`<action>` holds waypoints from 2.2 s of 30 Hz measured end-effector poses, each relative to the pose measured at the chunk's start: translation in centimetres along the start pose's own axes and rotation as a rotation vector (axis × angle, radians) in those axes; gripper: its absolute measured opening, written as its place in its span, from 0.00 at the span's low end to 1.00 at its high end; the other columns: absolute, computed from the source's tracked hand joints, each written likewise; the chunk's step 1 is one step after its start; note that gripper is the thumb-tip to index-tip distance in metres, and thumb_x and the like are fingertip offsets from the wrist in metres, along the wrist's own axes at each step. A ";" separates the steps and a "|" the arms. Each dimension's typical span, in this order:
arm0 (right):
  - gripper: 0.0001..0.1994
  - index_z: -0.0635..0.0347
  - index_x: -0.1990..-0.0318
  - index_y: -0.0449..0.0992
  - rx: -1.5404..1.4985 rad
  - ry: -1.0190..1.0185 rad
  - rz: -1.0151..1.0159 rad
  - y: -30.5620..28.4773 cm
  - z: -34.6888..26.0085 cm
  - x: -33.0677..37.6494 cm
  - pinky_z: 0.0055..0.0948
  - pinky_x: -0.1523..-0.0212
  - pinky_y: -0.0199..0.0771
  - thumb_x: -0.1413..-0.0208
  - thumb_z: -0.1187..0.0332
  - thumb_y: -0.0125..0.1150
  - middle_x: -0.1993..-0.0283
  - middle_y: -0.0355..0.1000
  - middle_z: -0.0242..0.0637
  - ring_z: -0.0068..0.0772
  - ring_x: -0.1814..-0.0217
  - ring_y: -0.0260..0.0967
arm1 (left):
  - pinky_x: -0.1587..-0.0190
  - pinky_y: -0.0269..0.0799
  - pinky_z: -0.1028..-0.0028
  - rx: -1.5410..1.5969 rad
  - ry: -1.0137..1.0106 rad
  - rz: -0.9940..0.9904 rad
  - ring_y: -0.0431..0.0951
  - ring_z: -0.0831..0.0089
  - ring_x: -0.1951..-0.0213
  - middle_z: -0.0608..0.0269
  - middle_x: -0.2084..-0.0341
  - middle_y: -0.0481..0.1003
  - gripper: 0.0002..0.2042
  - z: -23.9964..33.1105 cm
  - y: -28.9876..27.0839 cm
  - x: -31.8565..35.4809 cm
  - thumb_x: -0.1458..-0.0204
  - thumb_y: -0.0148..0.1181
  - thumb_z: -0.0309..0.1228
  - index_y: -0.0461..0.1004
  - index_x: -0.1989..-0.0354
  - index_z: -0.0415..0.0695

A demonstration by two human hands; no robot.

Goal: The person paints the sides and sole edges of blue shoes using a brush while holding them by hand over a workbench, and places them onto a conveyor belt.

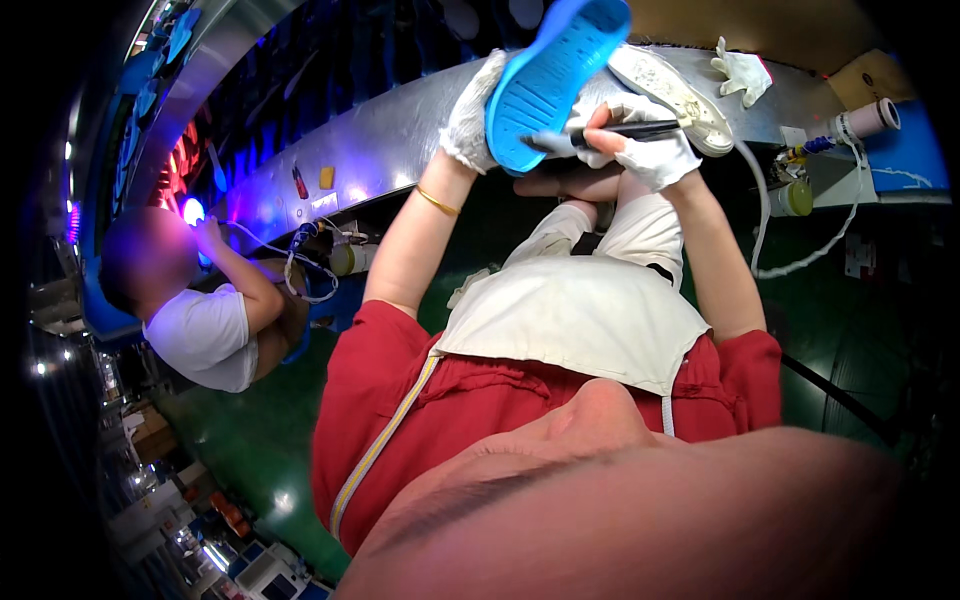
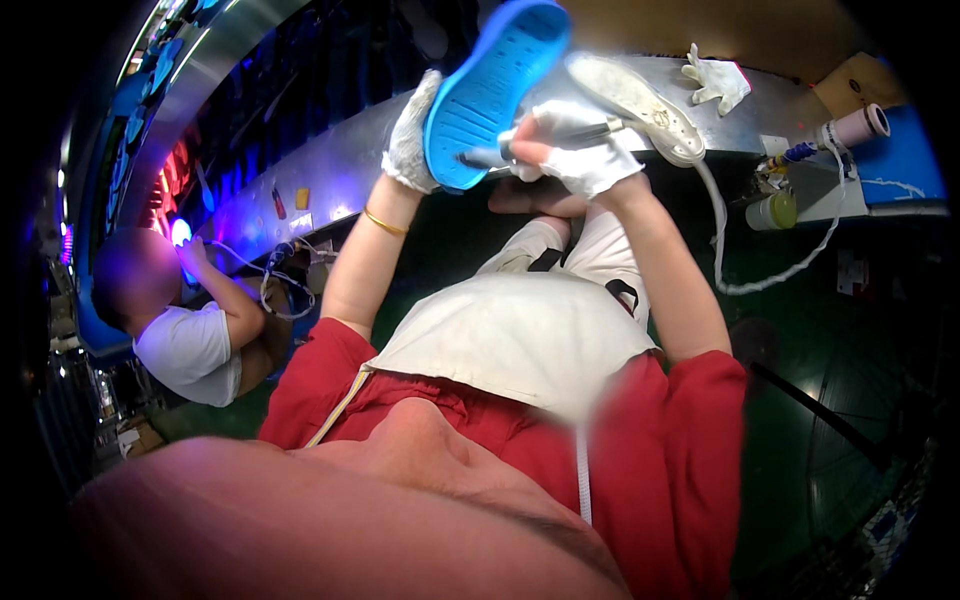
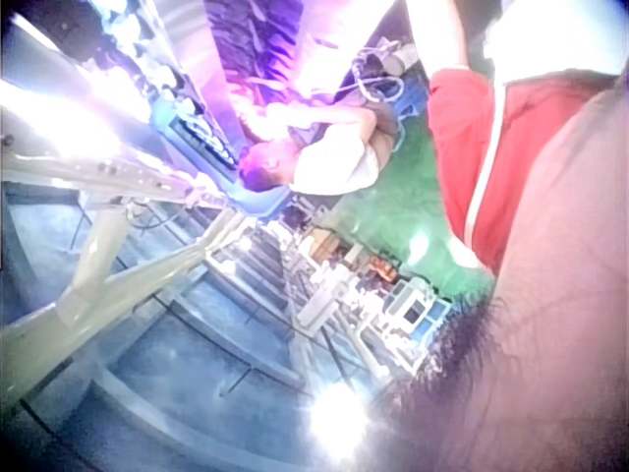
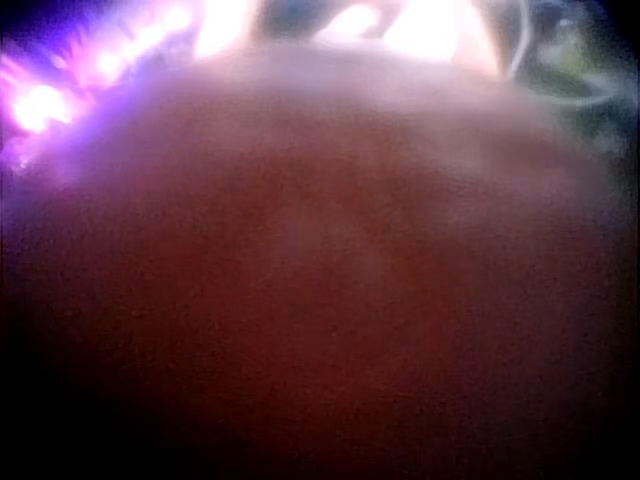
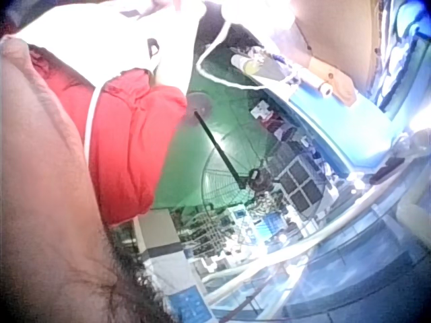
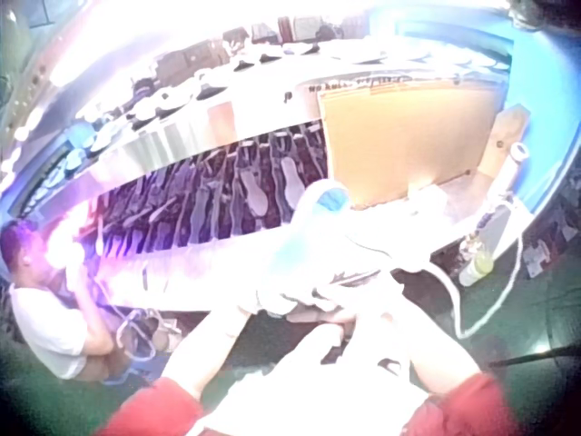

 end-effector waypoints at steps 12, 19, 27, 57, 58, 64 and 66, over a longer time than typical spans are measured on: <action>0.07 0.62 0.63 0.77 0.007 -0.246 0.283 1.1 -0.4 0.0 0.22 0.63 0.75 0.50 0.76 0.66 0.63 0.76 0.35 0.23 0.67 0.73 | 0.43 0.68 0.58 0.233 0.314 0.137 0.74 0.54 0.51 0.48 0.48 0.71 0.33 -1.5 -3.9 1.7 0.43 0.40 0.57 0.63 0.41 0.41; 0.10 0.61 0.63 0.77 0.372 -0.582 0.009 5.4 -3.9 1.6 0.24 0.60 0.74 0.54 0.77 0.69 0.64 0.76 0.36 0.27 0.63 0.72 | 0.45 0.70 0.59 0.245 0.307 -0.036 0.74 0.56 0.52 0.49 0.50 0.72 0.33 -1.9 -1.5 1.8 0.42 0.38 0.58 0.64 0.42 0.41; 0.08 0.62 0.62 0.80 0.366 -0.340 0.157 -3.6 -3.5 -4.5 0.21 0.61 0.73 0.50 0.73 0.67 0.64 0.77 0.34 0.23 0.64 0.73 | 0.42 0.66 0.50 0.173 0.238 -0.049 0.69 0.46 0.45 0.42 0.42 0.63 0.41 -3.6 1.1 3.2 0.44 0.39 0.62 0.51 0.34 0.38; 0.11 0.61 0.71 0.76 0.815 -0.807 0.111 1.7 -10.1 2.5 0.31 0.61 0.74 0.65 0.86 0.61 0.61 0.75 0.44 0.40 0.61 0.74 | 0.47 0.73 0.59 -0.130 0.303 0.167 0.76 0.56 0.53 0.48 0.50 0.72 0.37 -1.9 -0.3 3.8 0.43 0.44 0.60 0.59 0.38 0.38; 0.12 0.60 0.70 0.76 0.851 -0.837 0.060 2.8 -10.0 2.5 0.31 0.61 0.74 0.65 0.85 0.62 0.60 0.75 0.44 0.41 0.61 0.74 | 0.47 0.73 0.59 -0.119 0.310 0.162 0.76 0.56 0.53 0.48 0.51 0.72 0.37 -1.7 -0.1 3.6 0.43 0.43 0.60 0.60 0.39 0.38; 0.13 0.58 0.71 0.75 0.855 -0.713 -0.290 7.2 -6.8 4.1 0.35 0.59 0.74 0.69 0.83 0.61 0.61 0.75 0.44 0.47 0.59 0.74 | 0.48 0.73 0.57 -0.038 0.341 0.121 0.75 0.54 0.52 0.46 0.48 0.70 0.35 0.4 -0.8 3.9 0.42 0.39 0.59 0.60 0.38 0.41; 0.10 0.60 0.71 0.75 0.708 -0.608 -0.289 6.1 -6.2 4.1 0.34 0.57 0.74 0.64 0.83 0.62 0.63 0.76 0.41 0.40 0.60 0.75 | 0.47 0.71 0.55 -0.006 0.297 0.090 0.74 0.54 0.51 0.47 0.47 0.70 0.34 0.0 -0.9 3.8 0.42 0.39 0.59 0.60 0.38 0.41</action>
Point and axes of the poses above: each hand's wrist, its own x-axis away from the middle knuckle, its own y-axis out of the palm, z = x × y, the point moved 10 cm from there along -x, towards the middle knuckle
